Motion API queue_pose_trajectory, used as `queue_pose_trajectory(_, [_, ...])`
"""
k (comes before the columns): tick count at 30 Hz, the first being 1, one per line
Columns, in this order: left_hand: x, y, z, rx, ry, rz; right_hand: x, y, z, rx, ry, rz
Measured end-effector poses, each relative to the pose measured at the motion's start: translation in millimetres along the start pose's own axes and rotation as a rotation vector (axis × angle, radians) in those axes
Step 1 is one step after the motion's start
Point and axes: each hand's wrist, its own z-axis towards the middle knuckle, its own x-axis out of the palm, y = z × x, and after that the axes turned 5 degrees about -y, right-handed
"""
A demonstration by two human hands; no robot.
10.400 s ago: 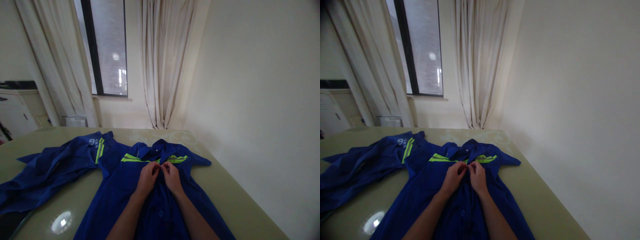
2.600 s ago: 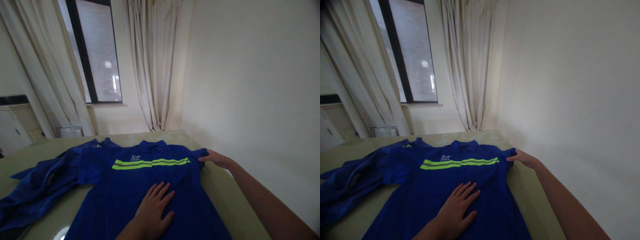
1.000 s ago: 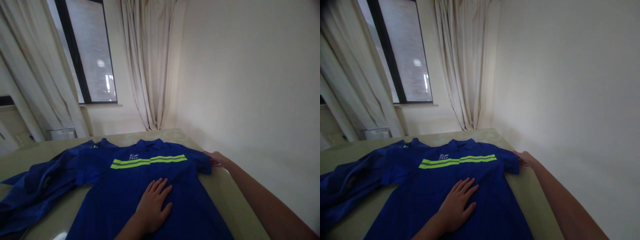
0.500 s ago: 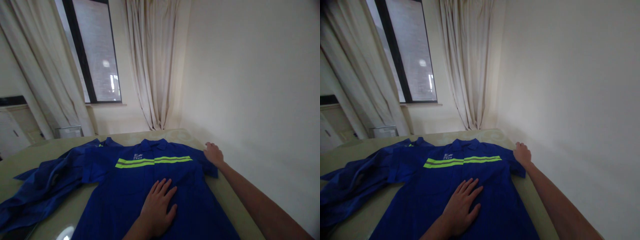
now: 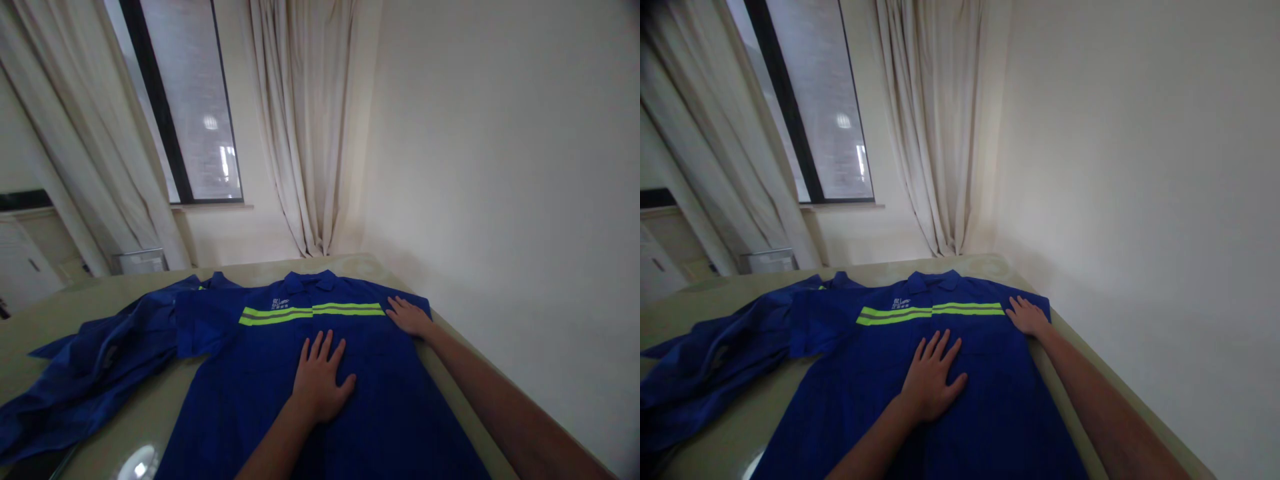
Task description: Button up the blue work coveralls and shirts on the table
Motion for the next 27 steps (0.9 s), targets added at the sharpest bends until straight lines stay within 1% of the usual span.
queue_pose_trajectory(2, [0.5,2,7,-0.009,-0.001,0.02,-9,19,-1,-0.056,-0.021,0.012])
queue_pose_trajectory(3, [0.3,3,10,-0.005,0.002,0.028,-11,28,-6,-0.099,-0.047,0.023])
queue_pose_trajectory(5, [-0.9,7,15,0.009,0.012,0.039,-8,44,-25,-0.18,-0.106,0.055])
queue_pose_trajectory(7, [-3.6,10,18,0.023,0.028,0.044,3,52,-51,-0.218,-0.118,0.079])
queue_pose_trajectory(9, [-7.0,14,21,0.044,0.048,0.049,17,52,-77,-0.211,-0.092,0.087])
queue_pose_trajectory(11, [-10.3,18,20,0.071,0.07,0.049,29,46,-94,-0.203,-0.08,0.092])
queue_pose_trajectory(14, [-14.8,26,8,0.115,0.102,0.045,39,35,-98,-0.22,-0.085,0.106])
queue_pose_trajectory(17, [-21.3,38,-25,0.159,0.095,0.047,39,27,-86,-0.232,-0.087,0.096])
queue_pose_trajectory(22, [-36.4,63,-105,0.193,0.008,0.114,35,17,-60,-0.247,-0.097,0.066])
queue_pose_trajectory(24, [-36.6,76,-135,0.176,-0.017,0.158,37,13,-51,-0.25,-0.11,0.054])
queue_pose_trajectory(27, [-26.5,92,-175,0.112,-0.08,0.212,41,10,-39,-0.183,-0.129,0.021])
